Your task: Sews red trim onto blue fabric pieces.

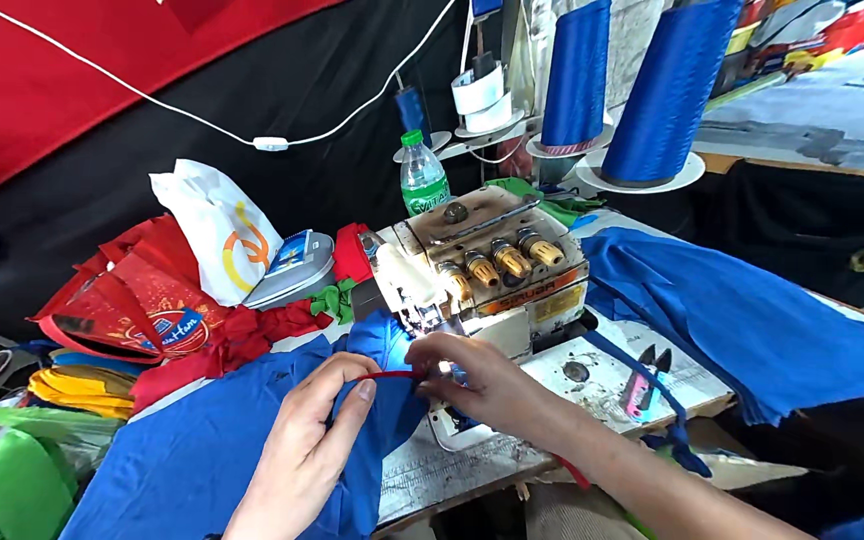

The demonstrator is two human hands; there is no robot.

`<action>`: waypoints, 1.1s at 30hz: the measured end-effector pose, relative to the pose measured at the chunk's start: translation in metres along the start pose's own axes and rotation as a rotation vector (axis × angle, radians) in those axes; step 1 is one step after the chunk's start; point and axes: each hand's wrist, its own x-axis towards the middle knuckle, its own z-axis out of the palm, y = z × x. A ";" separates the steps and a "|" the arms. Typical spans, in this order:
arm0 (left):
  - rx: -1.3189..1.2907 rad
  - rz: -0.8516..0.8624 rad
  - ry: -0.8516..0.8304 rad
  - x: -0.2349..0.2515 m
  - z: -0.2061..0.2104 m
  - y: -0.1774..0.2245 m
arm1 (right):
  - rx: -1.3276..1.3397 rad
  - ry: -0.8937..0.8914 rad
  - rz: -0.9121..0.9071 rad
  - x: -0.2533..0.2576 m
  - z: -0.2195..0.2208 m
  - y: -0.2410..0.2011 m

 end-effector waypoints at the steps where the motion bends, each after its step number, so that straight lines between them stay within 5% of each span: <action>1: 0.004 -0.014 0.005 -0.001 0.000 -0.001 | -0.014 0.006 -0.018 -0.001 0.001 0.000; 23: -0.047 0.053 -0.069 -0.006 0.007 -0.004 | 0.038 0.070 0.053 -0.012 0.006 0.000; 33: -0.126 0.208 -0.258 -0.012 0.028 0.014 | -0.091 -0.054 -0.143 -0.042 -0.007 0.000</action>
